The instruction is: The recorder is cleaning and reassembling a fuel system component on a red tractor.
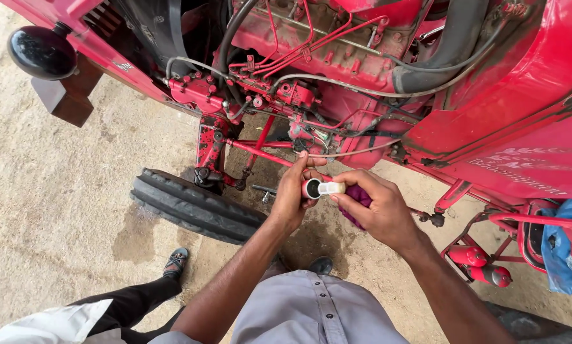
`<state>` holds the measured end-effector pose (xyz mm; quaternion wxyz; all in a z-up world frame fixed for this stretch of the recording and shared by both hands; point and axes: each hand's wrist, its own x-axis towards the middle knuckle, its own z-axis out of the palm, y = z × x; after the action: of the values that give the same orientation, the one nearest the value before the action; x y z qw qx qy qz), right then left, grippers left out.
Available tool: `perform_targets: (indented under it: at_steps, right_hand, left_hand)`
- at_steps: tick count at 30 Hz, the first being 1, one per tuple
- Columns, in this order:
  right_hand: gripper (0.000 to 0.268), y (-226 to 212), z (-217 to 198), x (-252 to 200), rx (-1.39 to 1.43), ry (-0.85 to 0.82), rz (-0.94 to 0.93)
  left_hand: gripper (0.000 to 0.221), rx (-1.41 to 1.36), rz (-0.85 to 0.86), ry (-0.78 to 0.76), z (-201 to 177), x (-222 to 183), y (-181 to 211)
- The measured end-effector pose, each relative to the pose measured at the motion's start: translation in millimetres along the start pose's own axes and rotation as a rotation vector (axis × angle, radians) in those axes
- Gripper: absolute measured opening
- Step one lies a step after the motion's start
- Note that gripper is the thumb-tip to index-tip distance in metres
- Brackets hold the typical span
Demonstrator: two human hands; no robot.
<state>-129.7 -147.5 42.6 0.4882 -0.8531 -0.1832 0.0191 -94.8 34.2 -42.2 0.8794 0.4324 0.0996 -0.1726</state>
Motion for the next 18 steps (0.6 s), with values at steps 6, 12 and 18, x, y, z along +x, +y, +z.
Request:
perform_targets:
  at_steps: [6,12,18]
  right_hand:
    - [0.046,-21,25,24,-0.220,-0.002,-0.140]
    - [0.047,3,54,45,-0.106,0.025,-0.174]
    - [0.035,32,90,78,0.086,0.153,0.065]
  left_hand:
    - [0.048,-0.001,-0.074,0.072,1,5,14]
    - [0.056,-0.184,-0.054,-0.018,-33,39,-7]
    - [0.081,-0.240,-0.092,-0.267,-56,31,-5]
